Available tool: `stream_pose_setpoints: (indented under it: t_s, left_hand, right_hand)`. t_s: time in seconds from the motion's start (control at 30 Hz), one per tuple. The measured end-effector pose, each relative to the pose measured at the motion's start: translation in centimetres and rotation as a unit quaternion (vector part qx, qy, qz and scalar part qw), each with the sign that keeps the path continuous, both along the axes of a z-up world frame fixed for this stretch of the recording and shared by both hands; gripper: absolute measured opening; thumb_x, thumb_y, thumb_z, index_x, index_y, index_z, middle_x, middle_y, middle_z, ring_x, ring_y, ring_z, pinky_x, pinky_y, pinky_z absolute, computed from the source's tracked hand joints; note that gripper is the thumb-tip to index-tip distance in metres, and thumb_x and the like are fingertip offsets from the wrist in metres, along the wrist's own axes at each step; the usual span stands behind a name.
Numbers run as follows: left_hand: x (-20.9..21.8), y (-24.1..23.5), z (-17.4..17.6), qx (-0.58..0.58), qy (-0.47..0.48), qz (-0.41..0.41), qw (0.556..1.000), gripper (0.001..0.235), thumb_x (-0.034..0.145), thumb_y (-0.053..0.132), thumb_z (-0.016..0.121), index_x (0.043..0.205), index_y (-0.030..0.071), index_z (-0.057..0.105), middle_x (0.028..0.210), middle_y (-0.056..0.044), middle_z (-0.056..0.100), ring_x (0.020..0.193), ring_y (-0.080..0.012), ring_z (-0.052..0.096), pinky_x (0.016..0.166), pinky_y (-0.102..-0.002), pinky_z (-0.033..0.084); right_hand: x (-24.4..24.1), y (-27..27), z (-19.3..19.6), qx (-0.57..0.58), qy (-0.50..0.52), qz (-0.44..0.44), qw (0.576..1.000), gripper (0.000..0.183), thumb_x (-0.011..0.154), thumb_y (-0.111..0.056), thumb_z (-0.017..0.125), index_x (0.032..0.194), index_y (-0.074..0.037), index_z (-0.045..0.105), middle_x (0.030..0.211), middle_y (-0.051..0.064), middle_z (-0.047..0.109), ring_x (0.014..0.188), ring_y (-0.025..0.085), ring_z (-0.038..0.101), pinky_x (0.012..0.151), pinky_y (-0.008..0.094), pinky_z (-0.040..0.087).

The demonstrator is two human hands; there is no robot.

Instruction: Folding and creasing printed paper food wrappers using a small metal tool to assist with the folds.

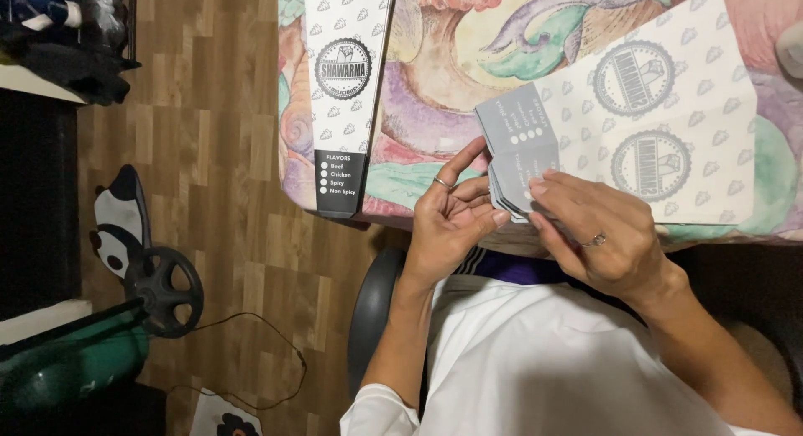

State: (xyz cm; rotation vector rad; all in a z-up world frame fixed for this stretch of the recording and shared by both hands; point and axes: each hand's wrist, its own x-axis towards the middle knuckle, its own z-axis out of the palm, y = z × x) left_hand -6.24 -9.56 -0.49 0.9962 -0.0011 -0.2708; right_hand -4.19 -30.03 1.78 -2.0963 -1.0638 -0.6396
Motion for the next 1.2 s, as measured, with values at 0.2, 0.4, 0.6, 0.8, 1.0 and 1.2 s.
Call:
stream_pose_setpoints:
  t_s: [0.2, 0.4, 0.6, 0.8, 1.0, 1.2]
  left_hand:
    - [-0.1, -0.4, -0.2, 0.006, -0.011, 0.002, 1.000, 0.084, 0.094, 0.001, 0.074, 0.164, 0.000, 0.028, 0.127, -0.016, 0.069, 0.098, -0.0111, 0.068, 0.098, -0.027, 0.054]
    - [-0.1, -1.1, 0.2, -0.006, -0.027, 0.006, 1.000, 0.083, 0.096, 0.001, 0.072, 0.165, -0.002, 0.027, 0.126, -0.014, 0.069, 0.098, -0.0100, 0.066, 0.099, -0.026, 0.054]
    - [-0.2, -1.4, 1.3, 0.074, -0.026, 0.019, 0.997, 0.072, 0.097, -0.004, 0.066, 0.161, 0.001, 0.034, 0.114, -0.007, 0.067, 0.068, -0.0026, 0.039, 0.081, -0.017, 0.046]
    - [-0.2, -2.1, 1.8, 0.192, 0.012, 0.085, 0.978, 0.065, 0.083, -0.011, 0.057, 0.147, -0.001, 0.050, 0.101, -0.008, 0.069, 0.068, -0.0035, 0.041, 0.066, -0.017, 0.040]
    - [0.2, -3.0, 1.7, 0.341, 0.108, 0.165, 0.919, 0.061, 0.079, 0.017, 0.084, 0.137, 0.012, 0.065, 0.091, 0.002, 0.045, 0.069, -0.0065, 0.034, 0.064, -0.019, 0.041]
    - [-0.4, -3.0, -1.9, 0.462, -0.010, 0.188, 0.867, 0.058, 0.081, 0.008, 0.082, 0.133, -0.005, 0.059, 0.121, -0.018, 0.063, 0.107, -0.0242, 0.068, 0.094, -0.031, 0.062]
  right_hand:
    - [0.3, 0.0, 0.9, -0.004, -0.001, 0.005, 1.000, 0.021, 0.098, -0.002, 0.070, 0.111, 0.013, 0.062, 0.102, 0.023, 0.073, 0.091, 0.042, 0.075, 0.088, 0.051, 0.066]
    - [0.0, -0.5, 0.6, 0.014, 0.025, -0.019, 0.999, 0.023, 0.096, -0.002, 0.076, 0.110, 0.013, 0.067, 0.103, 0.025, 0.074, 0.095, 0.044, 0.076, 0.084, 0.047, 0.063]
    - [-0.8, -0.2, 0.0, 0.060, 0.027, -0.070, 0.995, 0.018, 0.102, 0.007, 0.063, 0.115, 0.019, 0.063, 0.108, 0.027, 0.075, 0.095, 0.039, 0.078, 0.081, 0.043, 0.065]
    - [-1.6, -2.4, -3.9, 0.074, 0.019, -0.088, 0.993, 0.032, 0.096, 0.028, 0.071, 0.125, 0.016, 0.062, 0.093, 0.025, 0.072, 0.065, 0.029, 0.064, 0.055, 0.037, 0.050]
    - [-1.8, -3.5, -3.7, 0.108, 0.017, -0.148, 0.983, 0.025, 0.096, 0.028, 0.058, 0.117, 0.020, 0.068, 0.097, 0.029, 0.072, 0.065, 0.029, 0.063, 0.059, 0.040, 0.052]
    - [-2.7, -5.2, -4.8, 0.224, 0.066, -0.283, 0.930, 0.027, 0.101, 0.028, 0.050, 0.118, 0.031, 0.070, 0.100, 0.038, 0.067, 0.080, 0.038, 0.060, 0.077, 0.043, 0.049]
